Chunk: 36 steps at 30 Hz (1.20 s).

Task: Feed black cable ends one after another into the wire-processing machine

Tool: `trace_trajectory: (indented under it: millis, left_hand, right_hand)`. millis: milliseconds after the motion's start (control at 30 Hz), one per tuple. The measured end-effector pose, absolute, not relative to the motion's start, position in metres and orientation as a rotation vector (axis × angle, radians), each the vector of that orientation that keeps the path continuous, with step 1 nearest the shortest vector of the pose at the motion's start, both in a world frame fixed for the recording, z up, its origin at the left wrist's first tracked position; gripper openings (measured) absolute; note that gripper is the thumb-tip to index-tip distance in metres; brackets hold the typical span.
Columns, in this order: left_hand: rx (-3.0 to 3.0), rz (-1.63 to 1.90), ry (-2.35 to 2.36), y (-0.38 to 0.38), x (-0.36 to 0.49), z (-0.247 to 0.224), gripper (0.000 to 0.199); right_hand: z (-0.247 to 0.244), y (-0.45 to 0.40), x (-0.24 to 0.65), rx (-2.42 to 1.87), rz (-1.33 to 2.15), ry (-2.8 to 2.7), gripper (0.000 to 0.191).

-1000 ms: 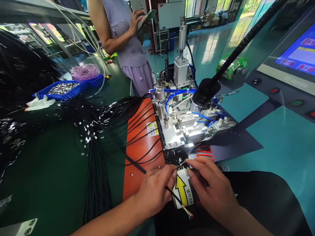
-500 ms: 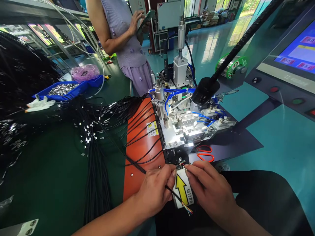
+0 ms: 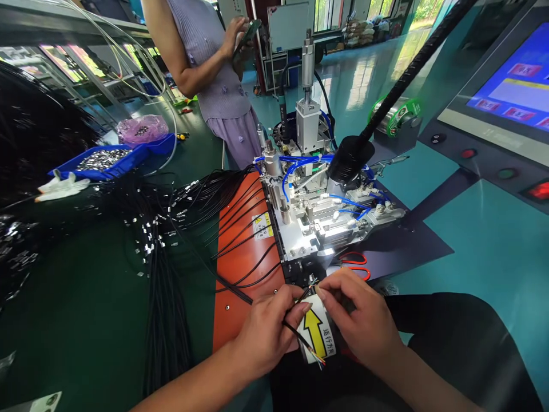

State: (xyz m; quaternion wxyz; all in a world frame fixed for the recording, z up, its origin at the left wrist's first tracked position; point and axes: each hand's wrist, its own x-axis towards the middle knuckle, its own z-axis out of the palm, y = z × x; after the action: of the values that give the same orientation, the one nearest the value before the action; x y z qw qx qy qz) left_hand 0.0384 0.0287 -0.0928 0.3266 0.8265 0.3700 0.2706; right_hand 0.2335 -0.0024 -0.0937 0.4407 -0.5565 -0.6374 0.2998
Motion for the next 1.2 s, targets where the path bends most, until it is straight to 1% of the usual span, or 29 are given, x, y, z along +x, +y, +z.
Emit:
trace_trajectory:
  millis: [133, 233, 300, 367, 433, 567, 700, 900, 1100, 1200]
  left_hand:
    - [2.191, 0.767, 0.975, 0.028, 0.039, -0.092, 0.014]
    - [2.201, 0.732, 1.018, 0.027, 0.039, -0.091, 0.019]
    - [2.202, 0.701, 1.035, 0.026, 0.039, -0.092, 0.021]
    - [2.212, 0.693, 1.035, 0.026, 0.038, -0.094, 0.019]
    - [2.227, 0.695, 1.034, 0.025, 0.038, -0.096, 0.016]
    - [2.231, 0.706, 1.008, 0.026, 0.038, -0.097, 0.013]
    - [2.241, 0.728, 0.976, 0.027, 0.038, -0.097, 0.012]
    - [2.234, 0.727, 0.953, 0.026, 0.038, -0.098, 0.014]
    - [2.172, 0.681, 0.948, 0.026, 0.039, -0.097, 0.02]
    - [2.165, 0.683, 0.942, 0.027, 0.039, -0.098, 0.018]
  right_hand:
    - [-0.105, -0.003, 0.225, -1.312, 0.563, -1.636, 0.011]
    - [-0.113, -0.003, 0.215, -1.323, 0.396, -1.657, 0.012]
    - [-0.115, -0.003, 0.211, -1.326, 0.356, -1.648, 0.012]
    - [-0.112, -0.004, 0.213, -1.329, 0.464, -1.607, 0.011]
    - [-0.105, -0.005, 0.222, -1.361, 0.705, -1.51, 0.011]
    - [-0.093, 0.003, 0.245, -1.481, 1.187, -1.262, 0.024]
    - [-0.088, 0.019, 0.251, -1.4, 1.463, -1.249, 0.033]
    - [-0.085, 0.028, 0.246, -1.301, 1.592, -1.268, 0.03]
    - [-0.084, 0.028, 0.249, -1.32, 1.554, -1.341, 0.026]
    - [-0.085, 0.028, 0.249, -1.336, 1.533, -1.378, 0.025]
